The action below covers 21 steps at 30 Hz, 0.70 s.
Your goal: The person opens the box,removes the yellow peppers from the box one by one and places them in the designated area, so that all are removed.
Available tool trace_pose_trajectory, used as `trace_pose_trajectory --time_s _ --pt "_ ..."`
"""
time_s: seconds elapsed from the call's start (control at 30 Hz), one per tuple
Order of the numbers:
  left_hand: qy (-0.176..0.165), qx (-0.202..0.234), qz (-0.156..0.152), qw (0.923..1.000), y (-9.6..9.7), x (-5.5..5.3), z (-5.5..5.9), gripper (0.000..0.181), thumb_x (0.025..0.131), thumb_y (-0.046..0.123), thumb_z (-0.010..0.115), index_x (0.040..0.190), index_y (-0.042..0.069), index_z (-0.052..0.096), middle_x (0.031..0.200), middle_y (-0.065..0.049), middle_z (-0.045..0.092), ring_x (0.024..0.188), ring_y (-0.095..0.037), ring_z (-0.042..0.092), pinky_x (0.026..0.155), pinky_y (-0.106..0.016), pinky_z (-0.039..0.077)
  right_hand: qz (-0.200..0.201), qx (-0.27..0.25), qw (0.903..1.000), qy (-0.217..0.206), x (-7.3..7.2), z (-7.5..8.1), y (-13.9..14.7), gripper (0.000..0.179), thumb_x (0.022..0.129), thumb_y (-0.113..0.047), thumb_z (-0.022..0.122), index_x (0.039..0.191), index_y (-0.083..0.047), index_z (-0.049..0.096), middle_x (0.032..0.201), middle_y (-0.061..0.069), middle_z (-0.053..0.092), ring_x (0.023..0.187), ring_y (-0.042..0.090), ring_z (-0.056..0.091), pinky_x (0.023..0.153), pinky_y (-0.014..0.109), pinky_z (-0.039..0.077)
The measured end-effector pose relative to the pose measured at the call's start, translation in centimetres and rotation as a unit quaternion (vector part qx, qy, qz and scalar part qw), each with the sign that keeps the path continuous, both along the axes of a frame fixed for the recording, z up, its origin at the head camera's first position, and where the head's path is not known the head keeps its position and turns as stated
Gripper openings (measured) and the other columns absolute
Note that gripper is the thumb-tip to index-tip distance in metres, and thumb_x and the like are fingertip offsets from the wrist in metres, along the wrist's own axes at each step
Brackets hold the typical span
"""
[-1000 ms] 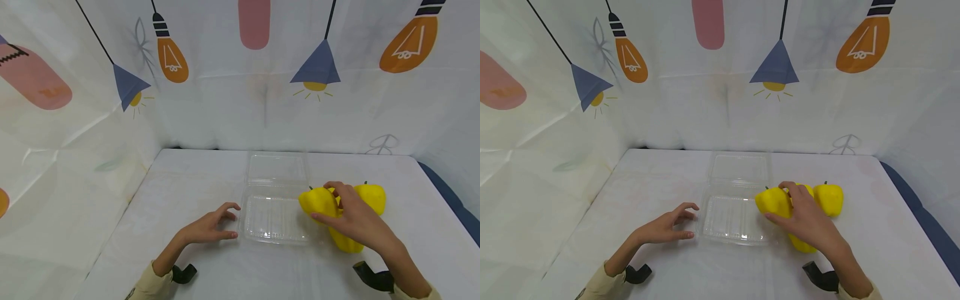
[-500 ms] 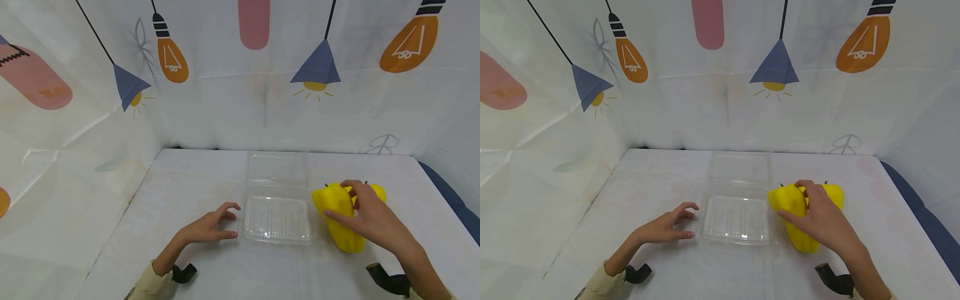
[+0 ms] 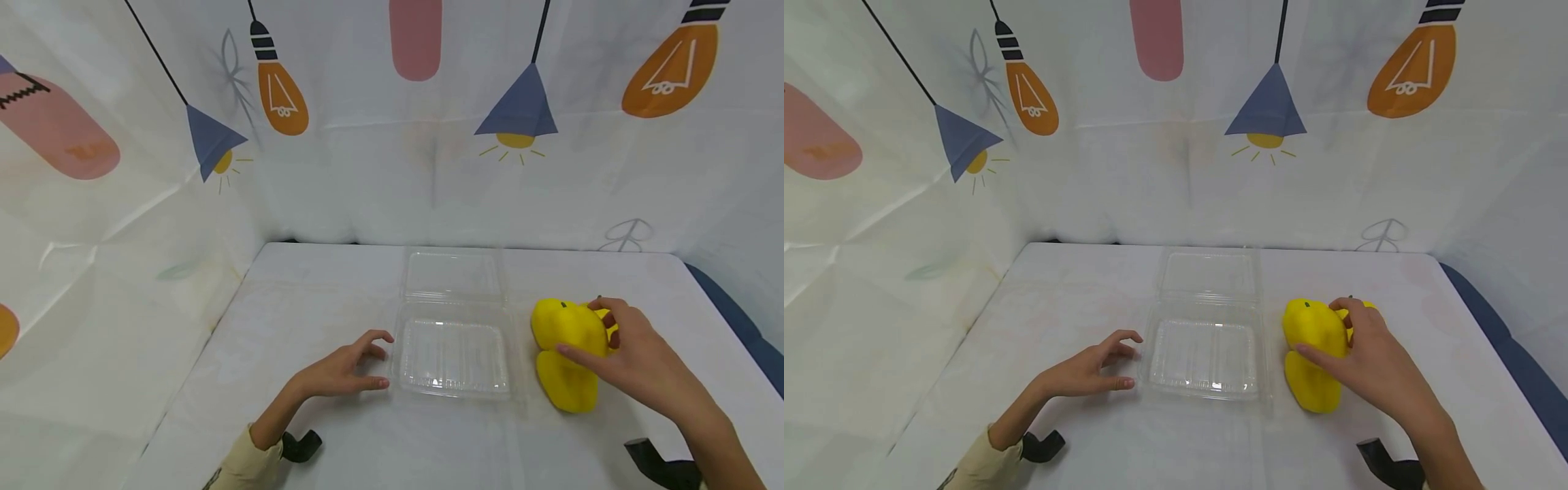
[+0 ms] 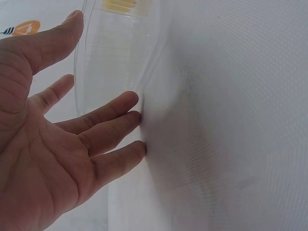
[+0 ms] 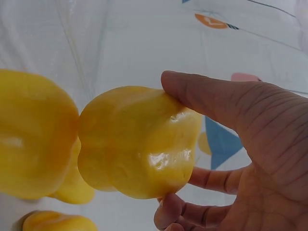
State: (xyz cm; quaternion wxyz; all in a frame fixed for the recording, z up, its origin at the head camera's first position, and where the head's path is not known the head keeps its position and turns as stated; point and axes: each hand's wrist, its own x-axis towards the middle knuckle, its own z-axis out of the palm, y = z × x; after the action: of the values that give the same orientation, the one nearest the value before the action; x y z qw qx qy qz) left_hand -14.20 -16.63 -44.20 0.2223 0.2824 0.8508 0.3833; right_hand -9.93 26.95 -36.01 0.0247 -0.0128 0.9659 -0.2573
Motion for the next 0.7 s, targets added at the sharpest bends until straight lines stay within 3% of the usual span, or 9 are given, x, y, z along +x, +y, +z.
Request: trace_pose_trajectory --time_s 0.7 --pt "0.002 0.005 0.000 1.0000 -0.2 -0.1 -0.6 0.072 0.083 0.048 0.068 0.140 0.028 0.028 0.125 -0.004 0.058 0.122 -0.018 0.049 0.100 -0.052 0.036 -0.058 0.044 0.9974 0.001 0.8 -1.7 3.5 0.098 0.074 -0.059 0.070 0.130 0.010 0.028 0.102 0.030 0.040 0.081 0.035 0.044 0.055 0.032 0.045"
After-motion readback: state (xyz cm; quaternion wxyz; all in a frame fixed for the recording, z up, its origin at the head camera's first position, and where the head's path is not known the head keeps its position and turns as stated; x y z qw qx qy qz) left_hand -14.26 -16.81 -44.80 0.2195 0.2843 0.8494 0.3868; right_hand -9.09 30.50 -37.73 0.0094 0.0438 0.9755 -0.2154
